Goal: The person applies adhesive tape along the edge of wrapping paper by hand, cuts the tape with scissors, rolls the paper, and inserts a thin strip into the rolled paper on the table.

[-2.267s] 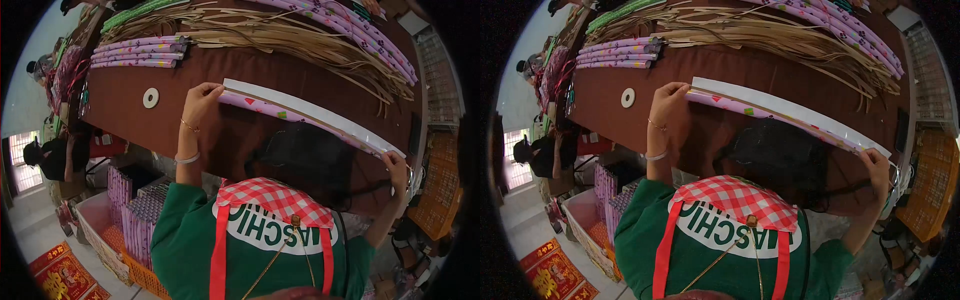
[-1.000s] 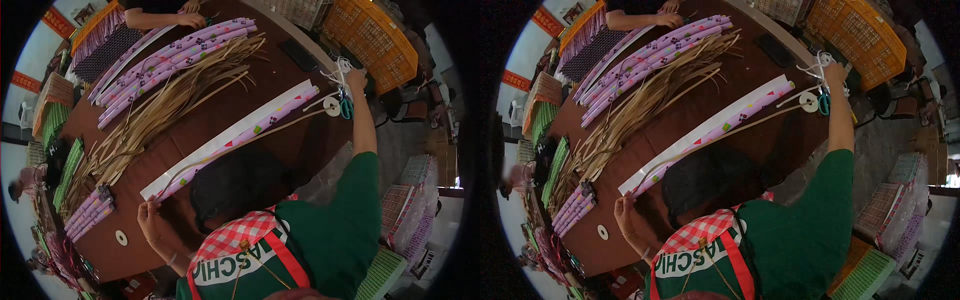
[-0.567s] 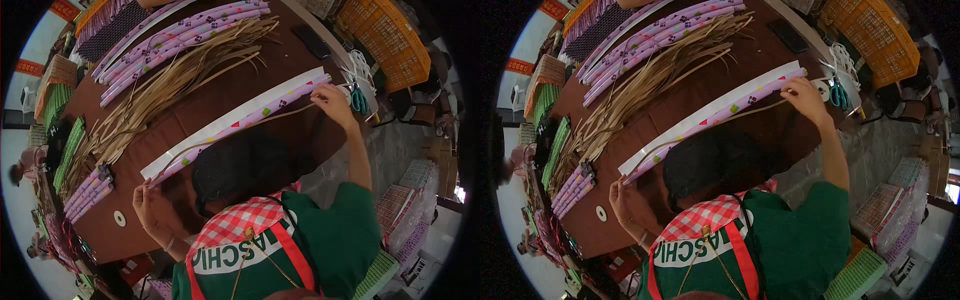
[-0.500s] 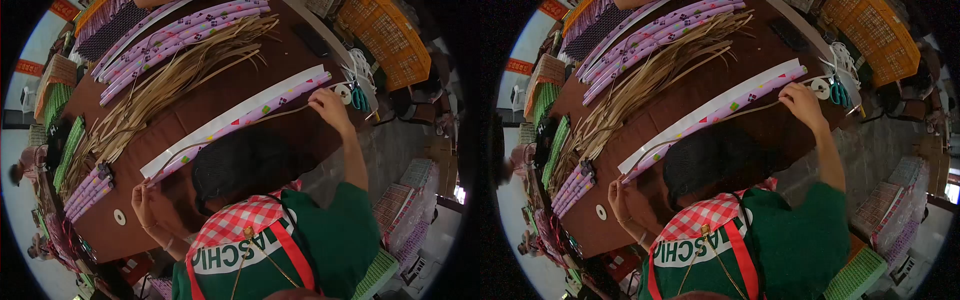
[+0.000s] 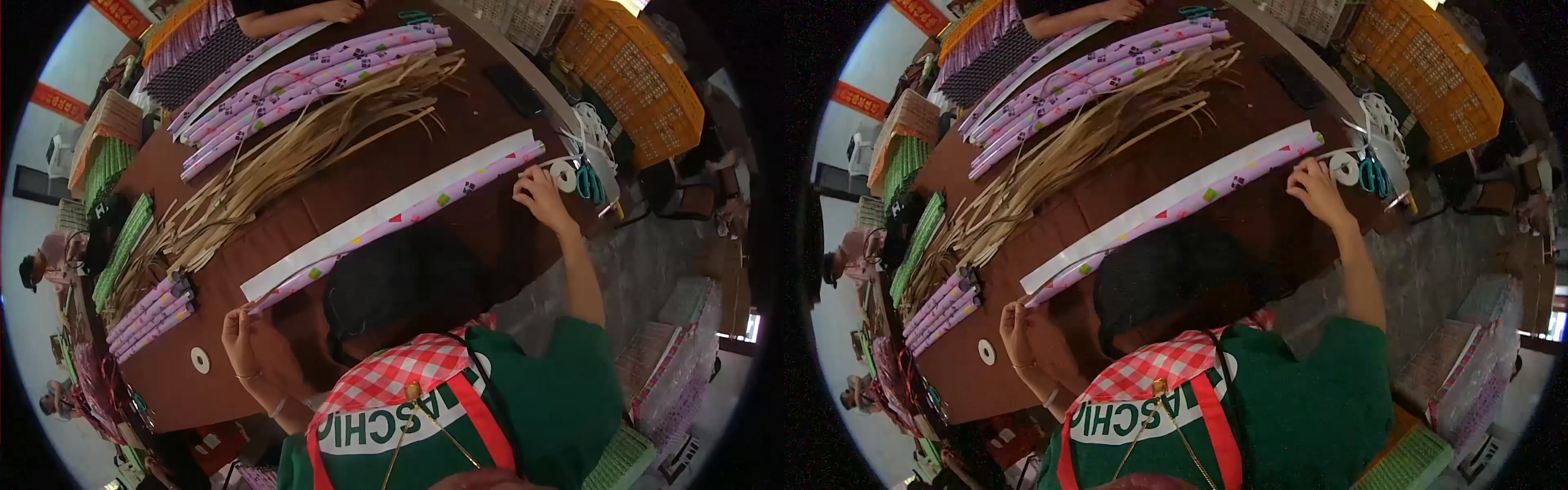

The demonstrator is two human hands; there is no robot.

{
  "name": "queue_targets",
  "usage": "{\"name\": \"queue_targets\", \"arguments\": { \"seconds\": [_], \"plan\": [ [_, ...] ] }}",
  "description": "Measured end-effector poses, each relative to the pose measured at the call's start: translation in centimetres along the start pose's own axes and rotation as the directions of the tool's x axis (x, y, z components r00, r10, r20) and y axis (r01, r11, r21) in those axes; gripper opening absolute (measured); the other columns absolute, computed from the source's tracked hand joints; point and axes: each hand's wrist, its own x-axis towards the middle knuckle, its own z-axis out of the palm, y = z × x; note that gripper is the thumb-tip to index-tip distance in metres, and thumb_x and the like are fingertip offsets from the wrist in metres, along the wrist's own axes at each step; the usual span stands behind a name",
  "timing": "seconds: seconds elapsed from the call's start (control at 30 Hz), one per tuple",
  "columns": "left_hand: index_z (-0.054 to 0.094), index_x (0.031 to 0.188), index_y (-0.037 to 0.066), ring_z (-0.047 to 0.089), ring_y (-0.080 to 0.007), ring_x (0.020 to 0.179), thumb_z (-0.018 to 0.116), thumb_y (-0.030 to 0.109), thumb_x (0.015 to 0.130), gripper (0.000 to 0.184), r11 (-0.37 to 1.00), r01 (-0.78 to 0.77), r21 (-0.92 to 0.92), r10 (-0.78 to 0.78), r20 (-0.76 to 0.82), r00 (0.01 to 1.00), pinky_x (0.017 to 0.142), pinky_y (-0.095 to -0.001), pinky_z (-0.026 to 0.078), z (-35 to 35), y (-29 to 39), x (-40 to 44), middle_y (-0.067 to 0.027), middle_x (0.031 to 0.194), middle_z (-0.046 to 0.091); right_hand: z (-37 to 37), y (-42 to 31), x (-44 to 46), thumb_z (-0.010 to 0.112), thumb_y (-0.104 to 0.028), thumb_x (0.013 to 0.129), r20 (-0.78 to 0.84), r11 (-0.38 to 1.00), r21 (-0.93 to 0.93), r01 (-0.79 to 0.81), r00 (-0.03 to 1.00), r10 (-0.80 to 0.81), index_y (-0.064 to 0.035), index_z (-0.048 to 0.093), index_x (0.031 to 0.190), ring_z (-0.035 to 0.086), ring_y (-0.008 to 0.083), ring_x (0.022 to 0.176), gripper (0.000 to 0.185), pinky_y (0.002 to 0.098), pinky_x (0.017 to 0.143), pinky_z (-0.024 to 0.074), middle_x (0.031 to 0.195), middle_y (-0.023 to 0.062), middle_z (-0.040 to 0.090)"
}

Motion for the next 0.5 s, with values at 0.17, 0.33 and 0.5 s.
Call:
{"name": "queue_targets", "arguments": {
  "seconds": [0.17, 0.33, 0.5],
  "plan": [
    [0.056, 0.086, 0.004, 0.053, -0.007, 0.074, 0.052, 0.014, 0.089, 0.011, 0.999, -0.048, 0.02, 0.05, -0.065, 0.997, 0.062, -0.0188, 0.039, -0.4, 2.5, -0.9, -0.0021, 0.084, 0.06, -3.3, 0.4, -0.4, 0.057, -0.018, 0.082, 0.027, 0.984, 0.146, -0.101, 0.995, 0.098, -0.0079, 0.057, 0.08, 0.05, 0.0234, 0.089, 0.01, 0.0361, 0.086, 0.029, 0.082, 0.0054, 0.055],
    [0.052, 0.084, 0.003, 0.053, -0.0078, 0.073, 0.052, 0.009, 0.088, 0.006, 0.975, -0.133, -0.18, 0.098, -0.189, 0.977, 0.062, -0.0198, 0.041, -1.0, 2.0, -3.6, -0.0037, 0.08, 0.058, -4.9, -0.7, -1.1, 0.057, -0.015, 0.082, -0.3, 0.996, -0.059, 0.073, 0.95, -0.088, -0.0044, 0.058, 0.08, 0.051, 0.0218, 0.078, 0.01, 0.0341, 0.08, 0.0333, 0.077, 0.0065, 0.054],
    [0.053, 0.086, 0.006, 0.05, -0.0062, 0.069, 0.051, 0.014, 0.09, 0.009, 0.978, -0.118, -0.175, 0.039, -0.398, 0.916, 0.057, -0.0213, 0.039, -0.8, -3.7, -7.9, -0.0006, 0.074, 0.055, -0.7, -0.9, -3.9, 0.063, -0.016, 0.081, -0.288, 0.923, 0.299, -0.242, 0.899, 0.329, -0.0024, 0.056, 0.076, 0.05, 0.0221, 0.066, 0.016, 0.0322, 0.06, 0.0391, 0.067, 0.008, 0.05]
  ]
}}
